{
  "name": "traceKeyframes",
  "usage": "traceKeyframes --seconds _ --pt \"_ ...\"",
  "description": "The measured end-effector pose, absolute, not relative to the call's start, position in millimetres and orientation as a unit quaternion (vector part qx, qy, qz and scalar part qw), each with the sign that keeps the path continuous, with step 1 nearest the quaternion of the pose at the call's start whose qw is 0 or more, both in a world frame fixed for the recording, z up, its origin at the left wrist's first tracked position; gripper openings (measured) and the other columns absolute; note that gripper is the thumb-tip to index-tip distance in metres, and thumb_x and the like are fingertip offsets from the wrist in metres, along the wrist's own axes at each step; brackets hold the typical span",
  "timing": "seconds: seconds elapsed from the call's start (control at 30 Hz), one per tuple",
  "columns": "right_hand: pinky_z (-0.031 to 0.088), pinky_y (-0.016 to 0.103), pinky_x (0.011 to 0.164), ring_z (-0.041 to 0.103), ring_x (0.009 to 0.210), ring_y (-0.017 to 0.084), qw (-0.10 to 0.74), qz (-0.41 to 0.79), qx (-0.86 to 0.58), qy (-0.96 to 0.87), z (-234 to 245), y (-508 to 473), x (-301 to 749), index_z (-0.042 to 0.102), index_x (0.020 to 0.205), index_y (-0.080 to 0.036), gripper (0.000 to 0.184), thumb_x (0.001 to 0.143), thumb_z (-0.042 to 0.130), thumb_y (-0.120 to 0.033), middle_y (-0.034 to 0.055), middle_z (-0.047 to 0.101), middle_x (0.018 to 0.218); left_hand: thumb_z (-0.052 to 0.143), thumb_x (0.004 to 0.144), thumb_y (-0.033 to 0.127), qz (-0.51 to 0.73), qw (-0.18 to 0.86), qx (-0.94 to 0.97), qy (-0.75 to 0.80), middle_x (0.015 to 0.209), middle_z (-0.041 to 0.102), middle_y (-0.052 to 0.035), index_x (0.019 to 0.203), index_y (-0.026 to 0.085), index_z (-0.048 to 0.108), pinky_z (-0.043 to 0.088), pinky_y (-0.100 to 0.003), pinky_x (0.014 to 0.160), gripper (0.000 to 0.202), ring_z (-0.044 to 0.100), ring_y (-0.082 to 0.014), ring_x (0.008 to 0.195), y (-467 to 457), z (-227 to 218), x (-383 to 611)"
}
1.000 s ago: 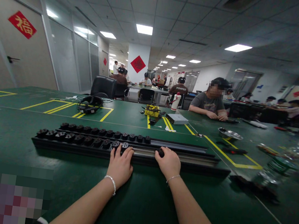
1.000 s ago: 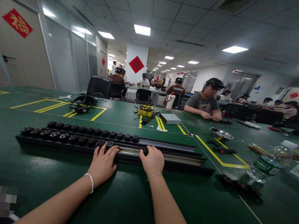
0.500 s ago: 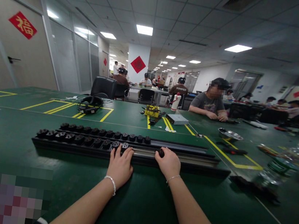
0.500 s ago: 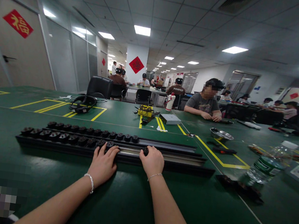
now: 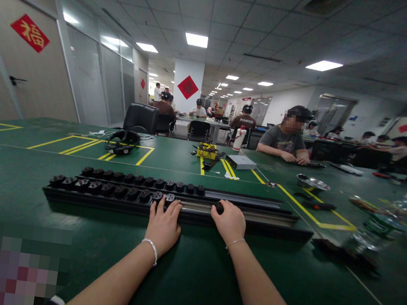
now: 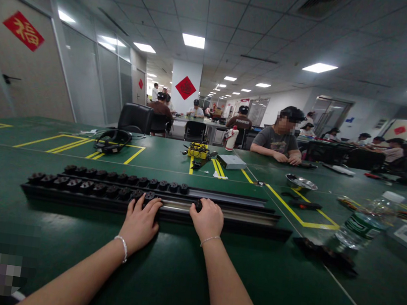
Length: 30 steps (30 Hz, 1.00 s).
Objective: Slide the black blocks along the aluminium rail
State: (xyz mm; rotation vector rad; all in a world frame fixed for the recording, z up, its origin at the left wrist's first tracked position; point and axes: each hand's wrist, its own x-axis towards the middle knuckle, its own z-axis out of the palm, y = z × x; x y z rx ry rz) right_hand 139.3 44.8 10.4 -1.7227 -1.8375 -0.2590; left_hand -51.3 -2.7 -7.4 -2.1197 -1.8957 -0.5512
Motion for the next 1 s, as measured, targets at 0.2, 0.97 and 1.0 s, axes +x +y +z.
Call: traceKeyframes --seconds 0.2,0.97,1.0 --pt "0.038 0.027 0.081 0.058 0.090 0.018 0.307 -0.105 -0.644 -0.693 9.0 46.2 139.6 0.064 0.080 -0.018 0.026 0.077 0.046 -0.037 0.0064 0.066 0.085 0.047 0.071 0.020 -0.190 0.128 -0.727 -0.648 0.134 0.043 -0.0014 0.119 0.025 0.047 0.013 -0.052 0.105 0.049 0.022 -0.0309 0.129 -2.1 -9.1 -52.0" --pt "0.039 0.026 0.076 0.058 0.084 0.018 0.318 -0.095 -0.648 -0.686 10.2 45.2 141.5 0.063 0.081 -0.019 0.024 0.077 0.045 -0.034 0.0059 0.066 0.085 0.047 0.072 0.022 -0.190 0.123 -0.729 -0.646 0.133 0.044 -0.0016 0.120 0.025 0.047 0.014 -0.053 0.105 0.048 0.022 -0.0320 0.129 -2.8 -6.9 -52.0" --pt "0.039 0.026 0.075 0.058 0.083 0.018 0.319 -0.096 -0.648 -0.685 10.0 45.2 141.8 0.063 0.081 -0.019 0.024 0.077 0.045 -0.034 0.0057 0.066 0.085 0.047 0.072 0.022 -0.189 0.122 -0.728 -0.648 0.133 0.044 -0.0017 0.119 0.025 0.047 0.014 -0.053 0.105 0.048 0.022 -0.0316 0.129 -2.9 -6.6 -51.8"
